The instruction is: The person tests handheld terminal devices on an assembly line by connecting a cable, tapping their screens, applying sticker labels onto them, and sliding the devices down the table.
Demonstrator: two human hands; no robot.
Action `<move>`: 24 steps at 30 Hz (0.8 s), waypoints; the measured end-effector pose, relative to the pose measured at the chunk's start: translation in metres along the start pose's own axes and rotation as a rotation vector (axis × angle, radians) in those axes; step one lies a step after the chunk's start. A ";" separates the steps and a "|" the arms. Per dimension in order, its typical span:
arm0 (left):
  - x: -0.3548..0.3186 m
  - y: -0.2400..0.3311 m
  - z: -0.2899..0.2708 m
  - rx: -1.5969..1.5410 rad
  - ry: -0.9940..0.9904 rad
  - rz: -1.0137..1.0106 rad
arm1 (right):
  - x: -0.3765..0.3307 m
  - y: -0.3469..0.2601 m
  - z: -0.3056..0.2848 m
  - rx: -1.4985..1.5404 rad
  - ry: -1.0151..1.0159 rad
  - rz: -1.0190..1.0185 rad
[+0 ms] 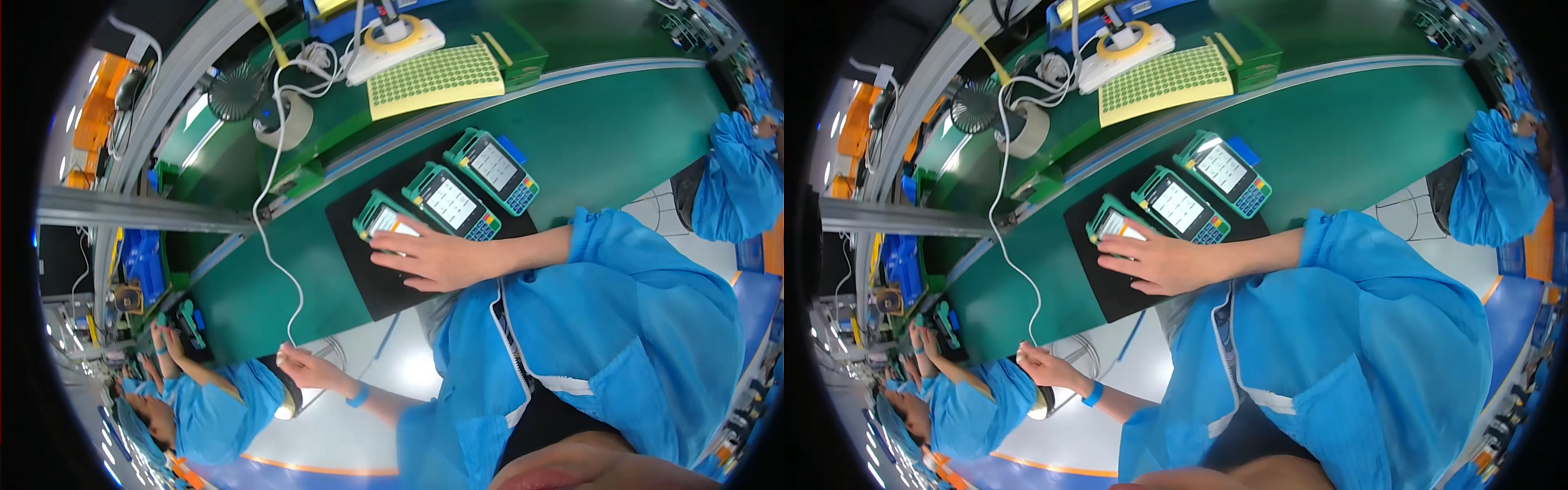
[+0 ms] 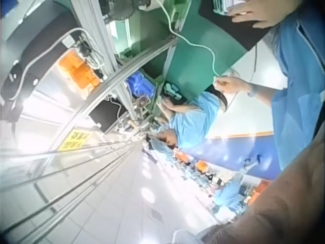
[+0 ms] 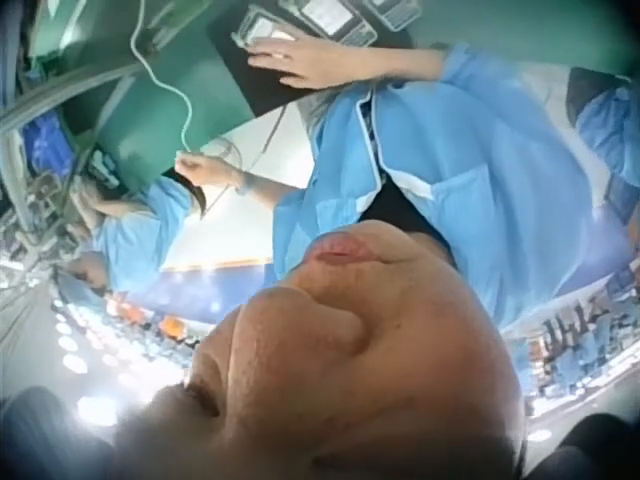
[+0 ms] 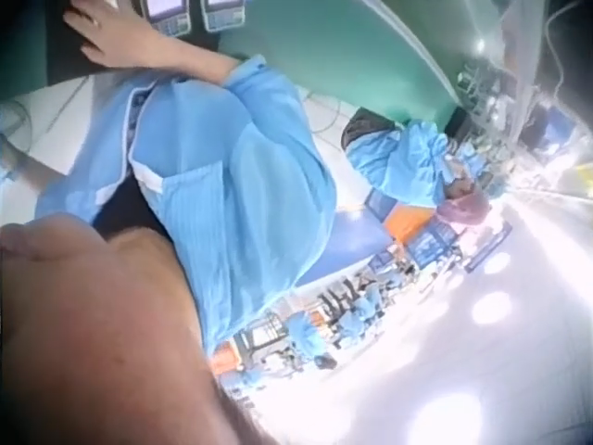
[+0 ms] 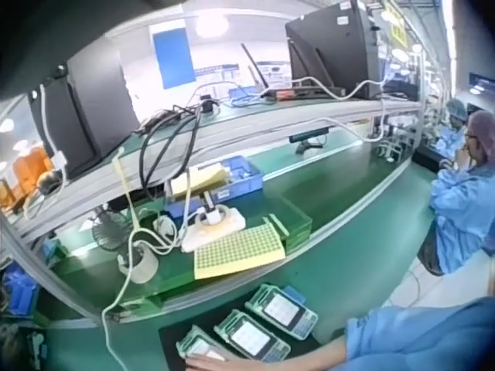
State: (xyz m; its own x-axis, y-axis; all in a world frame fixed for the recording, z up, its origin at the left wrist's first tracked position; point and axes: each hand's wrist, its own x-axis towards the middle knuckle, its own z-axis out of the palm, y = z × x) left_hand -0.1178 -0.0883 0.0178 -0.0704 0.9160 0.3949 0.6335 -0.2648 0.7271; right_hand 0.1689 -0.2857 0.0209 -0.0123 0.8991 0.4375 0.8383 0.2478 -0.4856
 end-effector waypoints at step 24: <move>-0.063 0.064 0.111 -0.247 -0.510 0.224 | -0.038 0.147 -0.156 -0.552 0.305 0.330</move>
State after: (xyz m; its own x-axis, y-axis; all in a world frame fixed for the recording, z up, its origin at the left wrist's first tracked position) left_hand 0.0124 -0.1294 -0.0224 0.4606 0.8427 0.2788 0.3882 -0.4737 0.7905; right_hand 0.3775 -0.3392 0.0509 0.3751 0.7346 0.5653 0.9267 -0.3113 -0.2105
